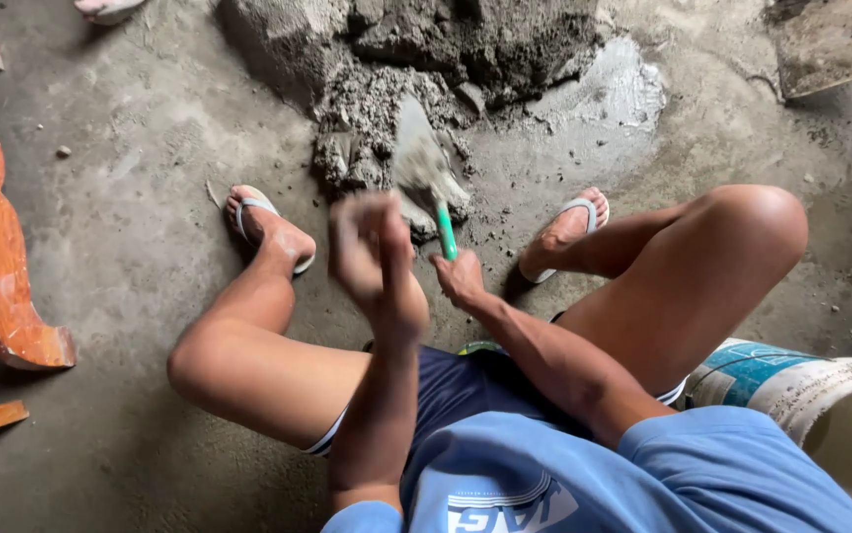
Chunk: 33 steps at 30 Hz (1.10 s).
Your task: Mixing a pile of cement mortar on a concrete floor using a hand trowel
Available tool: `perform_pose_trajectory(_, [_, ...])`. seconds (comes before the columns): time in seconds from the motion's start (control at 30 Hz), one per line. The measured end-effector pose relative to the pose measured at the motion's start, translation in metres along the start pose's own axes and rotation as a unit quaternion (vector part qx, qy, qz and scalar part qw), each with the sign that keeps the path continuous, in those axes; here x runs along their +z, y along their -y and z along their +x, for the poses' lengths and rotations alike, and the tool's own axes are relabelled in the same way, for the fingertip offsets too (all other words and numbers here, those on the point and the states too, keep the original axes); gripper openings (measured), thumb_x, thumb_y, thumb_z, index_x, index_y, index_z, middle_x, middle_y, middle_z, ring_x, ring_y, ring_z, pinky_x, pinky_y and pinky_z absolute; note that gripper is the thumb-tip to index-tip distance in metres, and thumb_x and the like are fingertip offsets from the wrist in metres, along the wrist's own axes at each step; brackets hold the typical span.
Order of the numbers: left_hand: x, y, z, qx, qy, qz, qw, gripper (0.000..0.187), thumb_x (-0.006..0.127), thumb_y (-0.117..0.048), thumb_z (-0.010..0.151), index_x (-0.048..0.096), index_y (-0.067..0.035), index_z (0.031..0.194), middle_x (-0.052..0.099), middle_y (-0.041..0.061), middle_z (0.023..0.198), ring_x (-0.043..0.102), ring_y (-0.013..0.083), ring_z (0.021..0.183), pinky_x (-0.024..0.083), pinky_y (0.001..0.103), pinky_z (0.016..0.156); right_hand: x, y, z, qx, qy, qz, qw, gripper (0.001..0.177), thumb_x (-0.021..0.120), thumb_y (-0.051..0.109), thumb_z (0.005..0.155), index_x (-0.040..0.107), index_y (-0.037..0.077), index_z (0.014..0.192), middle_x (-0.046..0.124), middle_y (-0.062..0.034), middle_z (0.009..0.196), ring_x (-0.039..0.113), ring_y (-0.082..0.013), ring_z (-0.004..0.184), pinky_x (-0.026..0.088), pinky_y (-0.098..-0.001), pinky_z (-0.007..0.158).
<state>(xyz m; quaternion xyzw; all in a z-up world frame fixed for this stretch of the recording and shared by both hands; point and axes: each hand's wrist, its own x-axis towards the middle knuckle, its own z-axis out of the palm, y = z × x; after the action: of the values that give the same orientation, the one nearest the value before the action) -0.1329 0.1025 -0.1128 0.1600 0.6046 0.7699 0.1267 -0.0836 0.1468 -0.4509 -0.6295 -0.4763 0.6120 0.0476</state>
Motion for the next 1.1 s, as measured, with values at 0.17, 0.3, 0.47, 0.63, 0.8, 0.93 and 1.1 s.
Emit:
perform_pose_trajectory(0.17, [-0.066,0.208,0.061,-0.016,-0.102,0.307,0.946,0.038,0.078,-0.039,0.089,0.062,-0.016,0.114,0.063,0.0,0.087,0.056,0.0124,0.072,0.05,0.029,0.07,-0.01,0.052,-0.007,-0.152,0.103,-0.077,0.98,0.035,0.078,0.034,0.086,0.062,0.006,0.073,0.057,-0.0104,0.052,0.058,-0.0198,0.042,0.05,-0.0321,0.044])
perform_pose_trajectory(0.3, [-0.105,0.315,0.044,-0.251,-0.097,0.301,0.915,0.064,0.083,-0.058,0.081,0.065,-0.014,0.124,0.073,0.01,0.11,0.071,0.0264,0.105,0.057,0.042,0.092,-0.015,0.08,-0.053,-0.108,0.131,-0.116,0.979,0.029,0.077,0.028,0.086,0.06,0.007,0.075,0.057,-0.0121,0.051,0.06,-0.0219,0.04,0.051,-0.0346,0.042])
perform_pose_trajectory(0.47, [-0.106,0.331,0.023,-0.399,-0.041,0.25,0.882,0.054,0.074,-0.053,0.085,0.07,-0.001,0.097,0.074,0.01,0.071,0.076,0.0255,0.079,0.058,0.043,0.072,-0.012,0.094,-0.086,-0.04,0.241,-0.165,0.956,0.024,0.065,0.018,0.085,0.066,-0.005,0.091,0.064,-0.0188,0.07,0.068,-0.0286,0.061,0.056,-0.0439,0.059])
perform_pose_trajectory(0.63, [-0.18,0.422,-0.017,-0.422,-0.192,0.126,0.877,0.044,0.066,-0.035,0.096,0.06,0.009,0.094,0.062,0.016,0.064,0.066,0.0238,0.048,0.057,0.036,0.041,0.06,-0.063,-0.004,0.108,0.291,-0.178,0.934,0.019,0.075,0.015,0.08,0.069,-0.003,0.076,0.057,-0.0143,0.057,0.063,-0.0285,0.047,0.052,-0.0427,0.042])
perform_pose_trajectory(0.8, [-0.206,0.427,-0.025,-0.447,-0.225,0.23,0.834,0.04,0.065,-0.034,0.096,0.062,0.005,0.09,0.062,0.017,0.059,0.063,0.0256,0.037,0.054,0.038,0.033,0.08,-0.054,-0.024,0.268,0.238,-0.146,0.922,0.026,0.055,0.018,0.088,0.061,-0.002,0.103,0.047,-0.0134,0.076,0.058,-0.0246,0.057,0.047,-0.0352,0.061])
perform_pose_trajectory(0.93, [-0.196,0.435,0.038,-0.434,-0.122,0.359,0.817,0.04,0.063,-0.041,0.092,0.061,-0.001,0.087,0.062,0.012,0.05,0.063,0.0245,0.036,0.056,0.039,0.041,0.119,-0.046,0.003,0.268,0.15,-0.059,0.95,0.032,0.051,0.027,0.092,0.068,0.001,0.095,0.055,-0.0116,0.071,0.06,-0.0321,0.052,0.046,-0.0443,0.056])
perform_pose_trajectory(1.1, [-0.157,0.429,0.123,-0.426,-0.064,0.356,0.829,0.039,0.065,-0.032,0.089,0.064,0.005,0.098,0.062,0.014,0.053,0.061,0.0257,0.034,0.052,0.038,0.04,0.14,-0.02,0.048,0.289,0.129,0.098,0.943,0.036,0.046,0.033,0.094,0.066,0.005,0.101,0.054,-0.0102,0.078,0.058,-0.0321,0.055,0.044,-0.042,0.06])
